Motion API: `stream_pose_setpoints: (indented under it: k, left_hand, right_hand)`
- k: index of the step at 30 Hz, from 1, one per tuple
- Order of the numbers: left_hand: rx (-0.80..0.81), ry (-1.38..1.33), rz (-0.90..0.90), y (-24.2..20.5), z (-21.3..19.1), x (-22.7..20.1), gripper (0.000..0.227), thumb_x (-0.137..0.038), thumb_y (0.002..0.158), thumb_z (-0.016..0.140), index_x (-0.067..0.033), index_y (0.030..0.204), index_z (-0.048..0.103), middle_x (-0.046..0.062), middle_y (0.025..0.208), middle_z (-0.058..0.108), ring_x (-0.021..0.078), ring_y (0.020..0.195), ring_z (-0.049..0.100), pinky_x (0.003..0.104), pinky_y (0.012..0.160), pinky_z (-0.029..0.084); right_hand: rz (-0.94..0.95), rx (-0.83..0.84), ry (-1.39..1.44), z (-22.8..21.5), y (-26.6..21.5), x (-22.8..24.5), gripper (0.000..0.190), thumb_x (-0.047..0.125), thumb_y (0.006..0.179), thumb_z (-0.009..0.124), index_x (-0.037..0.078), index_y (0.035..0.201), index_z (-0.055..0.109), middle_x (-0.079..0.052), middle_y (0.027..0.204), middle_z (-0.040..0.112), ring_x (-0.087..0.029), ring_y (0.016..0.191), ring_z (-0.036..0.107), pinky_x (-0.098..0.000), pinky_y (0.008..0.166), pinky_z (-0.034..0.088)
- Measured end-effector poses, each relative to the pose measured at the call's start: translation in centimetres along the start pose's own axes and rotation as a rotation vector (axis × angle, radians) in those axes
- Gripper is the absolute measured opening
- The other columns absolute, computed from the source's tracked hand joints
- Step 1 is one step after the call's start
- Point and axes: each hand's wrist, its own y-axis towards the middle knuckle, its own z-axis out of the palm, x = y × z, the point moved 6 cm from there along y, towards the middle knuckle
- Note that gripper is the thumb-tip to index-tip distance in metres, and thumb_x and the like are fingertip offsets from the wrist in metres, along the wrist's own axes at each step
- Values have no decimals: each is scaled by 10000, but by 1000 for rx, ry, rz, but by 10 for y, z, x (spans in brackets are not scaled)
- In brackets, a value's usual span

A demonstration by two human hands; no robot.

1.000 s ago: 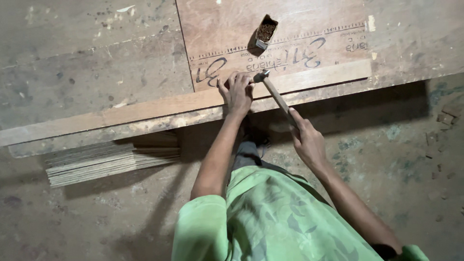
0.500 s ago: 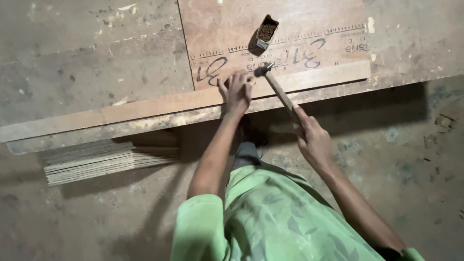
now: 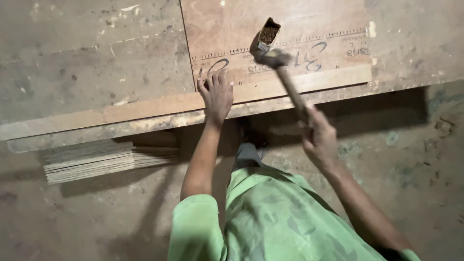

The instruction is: The person applies adhesive from a container to a wooden board using a brush, aligns a wooden strip onto the board, and hammers nails into the strip to secure it.

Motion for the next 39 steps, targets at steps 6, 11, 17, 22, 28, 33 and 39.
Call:
stream_pose_setpoints:
  k: [6, 11, 17, 22, 28, 33, 39]
  left_hand:
    - [6, -9, -28, -4, 6, 2, 548, -336, 920, 706, -165, 1401, 507, 32, 1426, 522, 269, 1418, 399, 636, 1183, 184]
    - [19, 50, 26, -19, 8, 0, 545, -353, 959, 676, -134, 1425, 497, 70, 1408, 516, 293, 1388, 401, 648, 1143, 178]
    - [28, -10, -17, -6, 4, 3, 498, -354, 978, 637, -174, 1422, 500, 28, 1433, 533, 251, 1419, 411, 609, 1210, 191]
    - [12, 76, 23, 2, 2, 1, 583, -359, 971, 654, -137, 1481, 481, 89, 1401, 528, 297, 1382, 407, 620, 1175, 175]
    - [134, -568, -392, 16, 9, 41, 429, -342, 1064, 508, -137, 1440, 534, 128, 1383, 583, 351, 1276, 555, 522, 1029, 459]
    - [-235, -907, -84, 76, -30, 51, 299, -274, 1055, 597, -31, 1210, 677, 100, 1201, 689, 255, 1119, 675, 408, 997, 538]
    - [134, -469, 366, 187, 10, -66, 206, -278, 1100, 575, -172, 1093, 752, -12, 1119, 702, 170, 1104, 657, 358, 1021, 496]
  right_hand:
    - [186, 102, -33, 25, -5, -11, 583, -62, 958, 483, 167, 1495, 490, -138, 1064, 695, -256, 748, 704, -374, 569, 610]
    - [31, 208, -392, 28, -16, 6, 594, 63, 954, 639, 135, 1524, 487, -178, 942, 643, -364, 693, 626, -468, 555, 485]
    - [93, 34, 21, 13, -3, -5, 313, 52, 1067, 535, 243, 1312, 494, -134, 948, 639, -340, 727, 668, -429, 580, 524]
    - [220, 376, -483, 59, -23, -41, 659, 101, 958, 621, 232, 1565, 401, -239, 973, 635, -445, 689, 630, -556, 558, 500]
    - [267, 182, -332, 29, -67, -72, 676, 83, 963, 591, 238, 1593, 398, -219, 1023, 668, -416, 850, 666, -533, 699, 527]
    - [267, 111, -443, 4, -77, -81, 671, 104, 981, 627, 201, 1603, 393, -244, 1100, 672, -462, 944, 649, -542, 763, 514]
    - [445, 84, -328, 17, -70, -88, 723, 134, 942, 650, 235, 1608, 389, -262, 1165, 677, -463, 956, 658, -537, 760, 526]
